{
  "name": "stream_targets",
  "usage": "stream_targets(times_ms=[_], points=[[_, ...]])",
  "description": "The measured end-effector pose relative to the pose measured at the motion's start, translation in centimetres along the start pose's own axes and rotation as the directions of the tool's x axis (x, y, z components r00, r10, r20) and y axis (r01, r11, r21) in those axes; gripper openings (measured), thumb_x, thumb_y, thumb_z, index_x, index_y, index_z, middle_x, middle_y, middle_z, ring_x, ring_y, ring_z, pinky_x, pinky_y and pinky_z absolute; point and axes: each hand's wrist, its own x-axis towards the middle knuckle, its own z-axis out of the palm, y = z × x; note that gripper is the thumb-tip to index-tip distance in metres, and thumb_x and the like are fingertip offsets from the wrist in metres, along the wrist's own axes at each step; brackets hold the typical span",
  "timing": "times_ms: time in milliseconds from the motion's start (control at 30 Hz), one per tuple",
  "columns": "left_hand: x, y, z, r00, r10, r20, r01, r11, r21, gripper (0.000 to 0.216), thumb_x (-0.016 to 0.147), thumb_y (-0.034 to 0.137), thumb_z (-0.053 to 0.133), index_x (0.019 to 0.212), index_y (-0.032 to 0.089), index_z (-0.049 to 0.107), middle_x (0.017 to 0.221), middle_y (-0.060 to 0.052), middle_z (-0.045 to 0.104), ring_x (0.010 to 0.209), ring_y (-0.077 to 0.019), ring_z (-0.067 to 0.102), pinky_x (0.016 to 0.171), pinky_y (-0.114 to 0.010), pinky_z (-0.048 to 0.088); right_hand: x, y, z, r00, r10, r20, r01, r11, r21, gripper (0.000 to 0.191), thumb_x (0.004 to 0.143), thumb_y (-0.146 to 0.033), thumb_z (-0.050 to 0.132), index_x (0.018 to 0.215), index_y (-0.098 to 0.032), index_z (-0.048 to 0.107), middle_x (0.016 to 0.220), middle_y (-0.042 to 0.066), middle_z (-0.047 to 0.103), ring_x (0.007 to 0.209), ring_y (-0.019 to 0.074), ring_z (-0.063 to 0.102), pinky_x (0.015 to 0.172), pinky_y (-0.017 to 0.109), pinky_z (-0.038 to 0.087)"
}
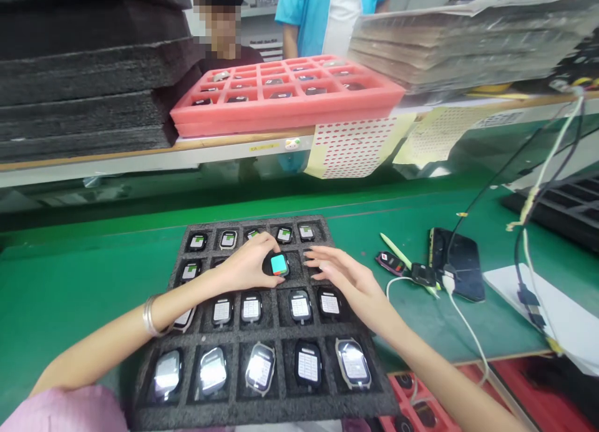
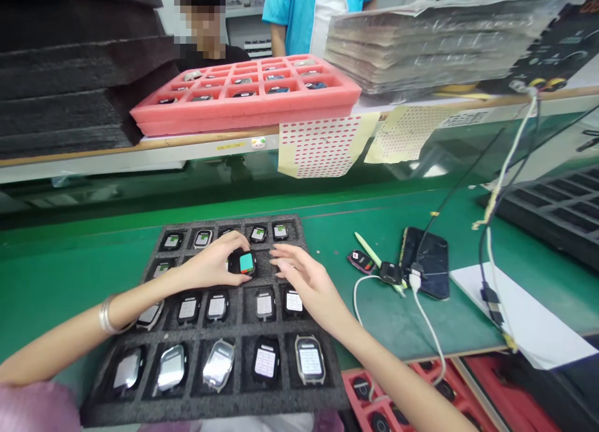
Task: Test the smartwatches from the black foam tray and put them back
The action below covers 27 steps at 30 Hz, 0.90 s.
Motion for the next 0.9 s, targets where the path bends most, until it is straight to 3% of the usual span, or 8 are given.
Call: stream_targets(times_ms=[100, 200, 267, 633, 900], points=[[-2.2, 1.1, -1.0, 0.992, -0.018, -0.128, 0.002, 0.993, -0.119, 0.036, 0.075, 0.024, 0.068, 0.106, 0.017, 0.052, 0.102, -0.008, 0.062, 0.095, -0.0233, 0.061, 0.085, -0.038, 0.05, 0.9, -0.4, 1.7, 0.986, 0.087, 0.142, -0.116, 0.97, 0.214, 0.045, 0.091, -0.036, 0.053, 0.13, -0.017, 0.046, 0.121, 0.014, 0.061, 0.11, 0.0232, 0.061, 0.093, 0.042, 0.052], [-4.4, 2.5, -1.8, 0.98, 0.041, -0.194, -0.054, 0.997, -0.062, 0.037, 0.08, 0.019, 0.062, 0.115, 0.019, 0.05, 0.113, -0.01, 0.06, 0.106, -0.0263, 0.058, 0.091, -0.043, 0.048, 1.0, -1.0, 3.4, 0.952, 0.053, 0.301, -0.165, 0.919, 0.359, 0.058, 0.088, -0.034, 0.058, 0.14, -0.02, 0.036, 0.118, 0.011, 0.062, 0.102, 0.0206, 0.065, 0.093, 0.042, 0.052], [-5.5, 3.1, -1.9, 0.976, 0.077, -0.204, -0.087, 0.995, -0.04, 0.039, 0.083, 0.019, 0.058, 0.121, 0.019, 0.047, 0.116, -0.011, 0.057, 0.109, -0.0268, 0.055, 0.092, -0.044, 0.048, 0.9, -1.5, 4.3, 0.939, 0.035, 0.341, -0.177, 0.901, 0.395, 0.06, 0.086, -0.03, 0.061, 0.14, -0.021, 0.036, 0.113, 0.008, 0.064, 0.097, 0.0196, 0.067, 0.09, 0.041, 0.054], [-6.9, 2.5, -0.7, 0.966, 0.085, -0.244, -0.134, 0.972, -0.193, 0.045, 0.086, 0.021, 0.057, 0.129, 0.021, 0.042, 0.116, -0.011, 0.053, 0.108, -0.0245, 0.054, 0.091, -0.041, 0.051, 0.7, -1.6, 6.6, 0.976, 0.12, 0.184, -0.178, 0.924, 0.339, 0.059, 0.08, -0.029, 0.069, 0.134, -0.018, 0.048, 0.074, -0.002, 0.063, 0.066, 0.0135, 0.064, 0.072, 0.034, 0.06], [-6.8, 2.7, -0.6, 0.967, 0.082, -0.24, -0.133, 0.97, -0.204, 0.047, 0.086, 0.02, 0.058, 0.13, 0.02, 0.041, 0.118, -0.011, 0.053, 0.111, -0.0244, 0.053, 0.093, -0.04, 0.05, 0.5, -1.6, 6.5, 0.983, 0.107, 0.149, -0.145, 0.951, 0.273, 0.058, 0.079, -0.032, 0.07, 0.133, -0.02, 0.052, 0.071, -0.002, 0.064, 0.06, 0.0123, 0.059, 0.067, 0.032, 0.06]])
